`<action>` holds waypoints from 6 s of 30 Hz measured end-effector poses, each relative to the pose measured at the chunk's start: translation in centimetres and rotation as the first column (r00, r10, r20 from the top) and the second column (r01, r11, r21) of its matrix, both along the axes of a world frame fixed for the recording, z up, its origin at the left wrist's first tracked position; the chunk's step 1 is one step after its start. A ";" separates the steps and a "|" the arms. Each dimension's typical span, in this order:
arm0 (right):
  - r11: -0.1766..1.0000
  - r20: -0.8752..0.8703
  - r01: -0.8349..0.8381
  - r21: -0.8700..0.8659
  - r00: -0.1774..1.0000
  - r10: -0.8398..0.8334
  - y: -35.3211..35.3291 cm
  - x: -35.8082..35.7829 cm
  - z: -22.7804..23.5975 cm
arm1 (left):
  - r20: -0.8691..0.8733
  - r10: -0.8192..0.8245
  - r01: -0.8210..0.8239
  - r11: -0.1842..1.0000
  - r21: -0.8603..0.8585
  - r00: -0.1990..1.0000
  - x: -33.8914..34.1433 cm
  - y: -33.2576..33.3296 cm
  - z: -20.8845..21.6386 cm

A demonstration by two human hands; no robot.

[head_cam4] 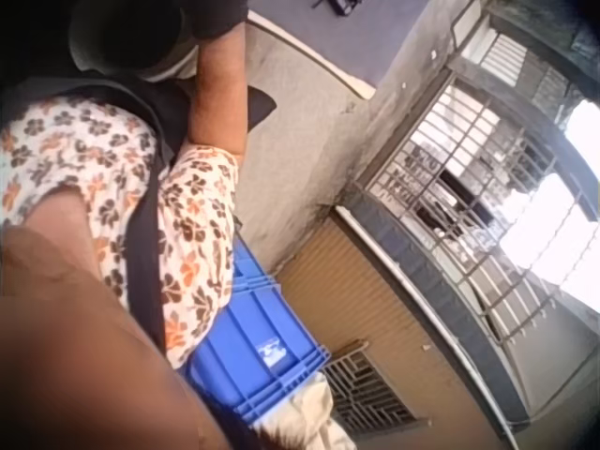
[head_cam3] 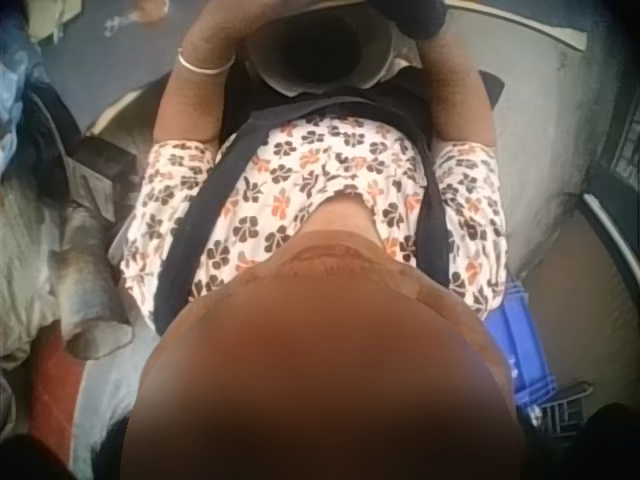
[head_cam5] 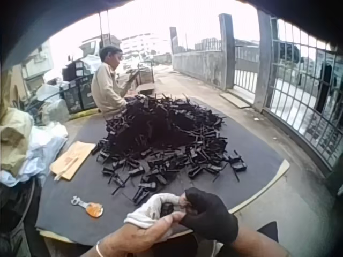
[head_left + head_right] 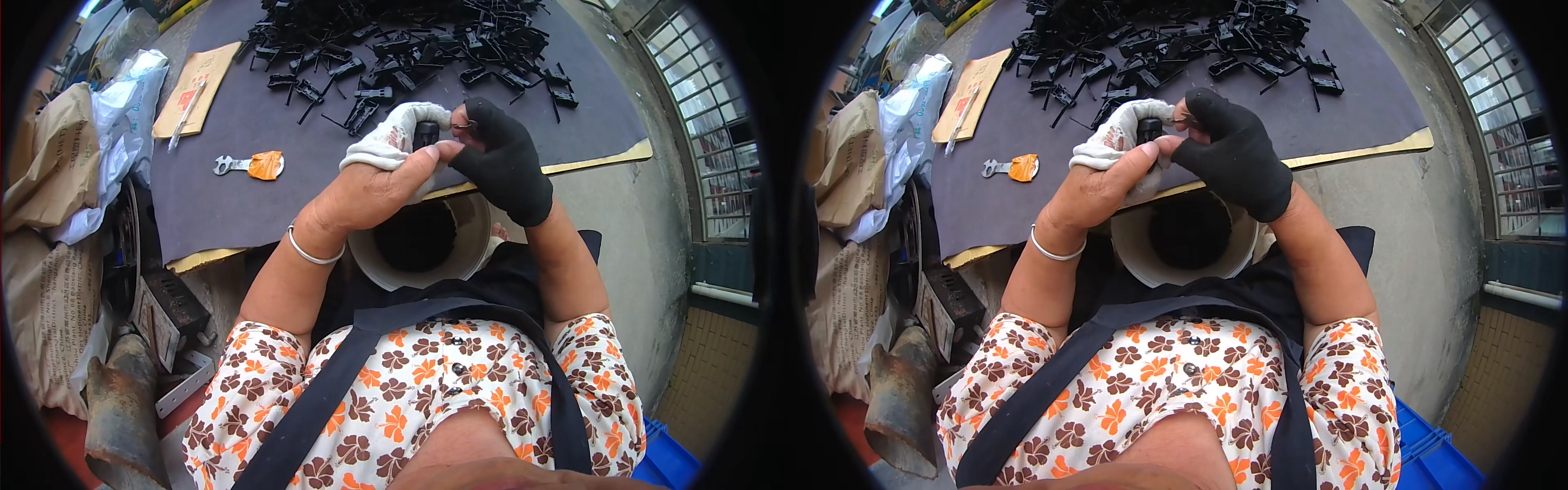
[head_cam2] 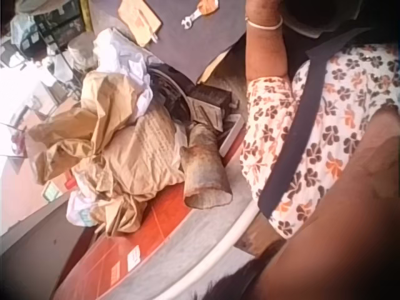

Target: Polishing small black manufactured components with a white cloth.

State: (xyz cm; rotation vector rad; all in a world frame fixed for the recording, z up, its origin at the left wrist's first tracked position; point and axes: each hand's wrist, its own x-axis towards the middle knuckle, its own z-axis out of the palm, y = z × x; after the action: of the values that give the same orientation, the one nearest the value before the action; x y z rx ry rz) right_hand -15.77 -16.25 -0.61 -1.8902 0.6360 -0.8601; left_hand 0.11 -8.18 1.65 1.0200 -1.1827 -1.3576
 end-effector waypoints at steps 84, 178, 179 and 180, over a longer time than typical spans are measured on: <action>0.984 -0.008 -0.045 0.171 0.999 0.047 0.9 2.3 0.3 | 0.156 0.413 -0.329 0.861 -0.387 0.897 0.9 0.1 -2.7; 1.000 -0.110 -0.016 -0.009 0.994 0.015 0.8 2.1 0.8 | 0.386 0.461 -0.211 0.816 -0.538 0.799 1.0 -0.6 -3.5; 1.000 -0.060 0.001 -0.006 0.998 -0.001 0.9 2.2 0.5 | 0.385 0.461 -0.211 0.816 -0.539 0.799 0.8 -0.6 -3.5; 1.000 -0.009 0.018 -0.002 1.000 -0.018 0.9 2.4 0.2 | 0.356 0.518 -0.248 0.773 -0.584 0.778 0.5 -0.7 -3.4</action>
State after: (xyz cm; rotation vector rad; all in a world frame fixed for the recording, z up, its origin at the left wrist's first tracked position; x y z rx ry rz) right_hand -13.40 -15.30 -0.38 -1.8936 0.6590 -0.8644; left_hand 0.56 -8.85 -1.77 1.1733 -1.4926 -0.3875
